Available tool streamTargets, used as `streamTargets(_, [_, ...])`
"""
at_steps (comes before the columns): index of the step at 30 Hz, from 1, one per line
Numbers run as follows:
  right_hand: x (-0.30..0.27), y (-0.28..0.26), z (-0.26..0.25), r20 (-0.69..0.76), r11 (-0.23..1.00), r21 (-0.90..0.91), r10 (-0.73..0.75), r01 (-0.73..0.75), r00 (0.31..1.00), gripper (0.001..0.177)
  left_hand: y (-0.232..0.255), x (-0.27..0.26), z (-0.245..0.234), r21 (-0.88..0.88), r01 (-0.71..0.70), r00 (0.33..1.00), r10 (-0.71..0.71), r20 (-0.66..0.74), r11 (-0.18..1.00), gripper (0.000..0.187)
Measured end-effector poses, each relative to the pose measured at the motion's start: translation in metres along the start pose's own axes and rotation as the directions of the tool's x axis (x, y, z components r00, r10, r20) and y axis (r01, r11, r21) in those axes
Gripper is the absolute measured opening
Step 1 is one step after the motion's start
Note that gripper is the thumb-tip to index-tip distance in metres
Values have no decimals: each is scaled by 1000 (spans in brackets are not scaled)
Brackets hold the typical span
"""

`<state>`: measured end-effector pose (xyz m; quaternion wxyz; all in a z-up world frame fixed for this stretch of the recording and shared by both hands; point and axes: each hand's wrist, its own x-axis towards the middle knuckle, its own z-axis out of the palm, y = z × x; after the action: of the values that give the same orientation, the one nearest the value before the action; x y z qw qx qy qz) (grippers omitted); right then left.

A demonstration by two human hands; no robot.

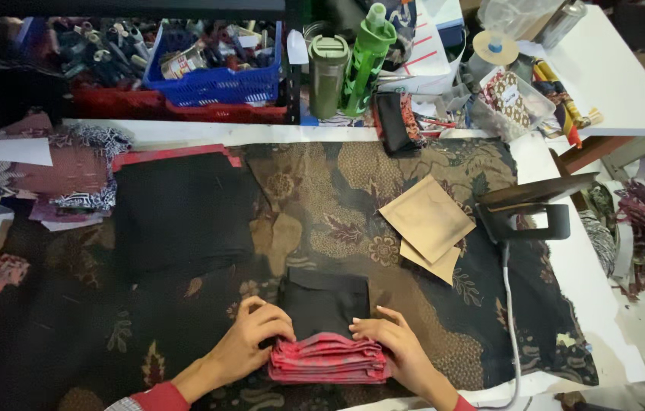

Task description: The person irons a small piece of dark fabric using a brown paper template and a steam iron. They repeatedly place the template on the fabric, press with the iron, fold the fabric edges, and stack the finished pieces on the table.

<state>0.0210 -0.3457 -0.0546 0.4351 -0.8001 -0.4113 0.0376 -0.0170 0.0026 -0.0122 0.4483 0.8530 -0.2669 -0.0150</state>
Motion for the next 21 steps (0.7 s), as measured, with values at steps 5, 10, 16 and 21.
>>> streamTargets(5, [9,12,5,-112,838,417,431,-351,896,52,-2,17,7,-447,368,897,-438,-60,815,60])
streamTargets(10, [34,34,2,44,563,618,672,-549,739,55,-13,25,3,-519,596,710,-704,-14,612,69])
streamTargets(16, [40,35,-5,124,508,631,680,-586,723,51,-20,-23,32,-628,378,765,-612,-203,681,71])
streamTargets(21, [19,49,17,97,495,707,640,-506,762,49,-30,-34,149,-909,366,698,-587,410,-199,53])
